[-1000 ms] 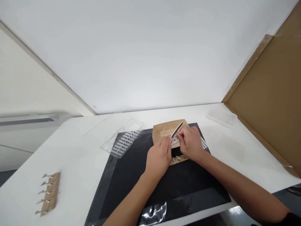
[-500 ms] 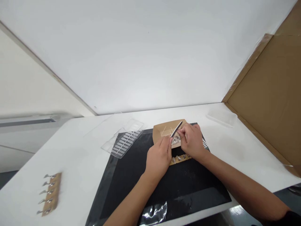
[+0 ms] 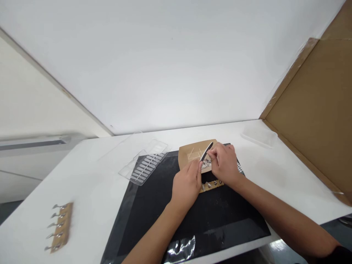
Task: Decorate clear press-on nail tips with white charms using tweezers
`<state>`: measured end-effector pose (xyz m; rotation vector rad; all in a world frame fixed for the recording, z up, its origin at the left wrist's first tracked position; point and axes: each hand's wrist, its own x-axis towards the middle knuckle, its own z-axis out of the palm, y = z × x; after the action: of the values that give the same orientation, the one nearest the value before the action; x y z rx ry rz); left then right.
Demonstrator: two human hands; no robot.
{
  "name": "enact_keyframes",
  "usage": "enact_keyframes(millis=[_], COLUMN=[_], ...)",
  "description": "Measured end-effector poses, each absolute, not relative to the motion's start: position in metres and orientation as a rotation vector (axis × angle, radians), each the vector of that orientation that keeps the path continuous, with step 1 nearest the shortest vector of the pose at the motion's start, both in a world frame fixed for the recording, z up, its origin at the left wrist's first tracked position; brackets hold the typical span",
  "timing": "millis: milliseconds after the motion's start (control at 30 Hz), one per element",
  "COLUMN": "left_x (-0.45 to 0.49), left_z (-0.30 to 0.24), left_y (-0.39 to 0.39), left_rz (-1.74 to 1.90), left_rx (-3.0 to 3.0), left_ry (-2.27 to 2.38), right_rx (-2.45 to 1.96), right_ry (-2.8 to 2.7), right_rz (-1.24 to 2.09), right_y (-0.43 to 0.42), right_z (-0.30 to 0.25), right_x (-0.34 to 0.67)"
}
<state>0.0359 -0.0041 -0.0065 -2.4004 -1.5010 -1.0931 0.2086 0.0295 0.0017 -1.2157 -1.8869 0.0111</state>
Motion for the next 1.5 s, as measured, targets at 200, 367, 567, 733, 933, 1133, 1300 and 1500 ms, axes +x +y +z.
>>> enact_keyframes(millis=[200, 367, 567, 733, 933, 1133, 1300, 1500], left_x=[0.036, 0.034, 0.032, 0.016, -0.009, -0.017, -0.021, -0.015], left_z=[-0.006, -0.007, -0.008, -0.008, 0.003, 0.018, 0.023, 0.022], left_y=[-0.004, -0.003, -0.002, 0.008, 0.023, 0.025, 0.026, 0.024], left_rz=[-1.109, -1.087, -1.107, -1.064, -0.596, -0.154, -0.104, -0.100], left_rx=[-2.380, -2.376, -2.352, -2.149, -1.993, -2.055, -2.030, -1.965], left_ry=[-1.457, -1.443, -1.438, -1.611, -2.127, -2.383, -2.431, -2.505], right_rx=[-1.221, -1.204, -1.148, -0.991, -0.958, -0.877, -0.801, -0.744], right_ry=[-1.877, -1.879, -1.958, -2.001, -1.913, -1.954, -2.014, -2.004], right_rz=[0.007, -0.032, -0.062, -0.047, -0.052, -0.080, -0.152, -0.189], right_y=[0.028, 0.031, 0.028, 0.022, 0.018, 0.016, 0.012, 0.012], right_z=[0.004, 0.003, 0.004, 0.003, -0.003, -0.005, -0.002, -0.002], right_x=[0.207, 0.209, 0.205, 0.208, 0.220, 0.227, 0.229, 0.232])
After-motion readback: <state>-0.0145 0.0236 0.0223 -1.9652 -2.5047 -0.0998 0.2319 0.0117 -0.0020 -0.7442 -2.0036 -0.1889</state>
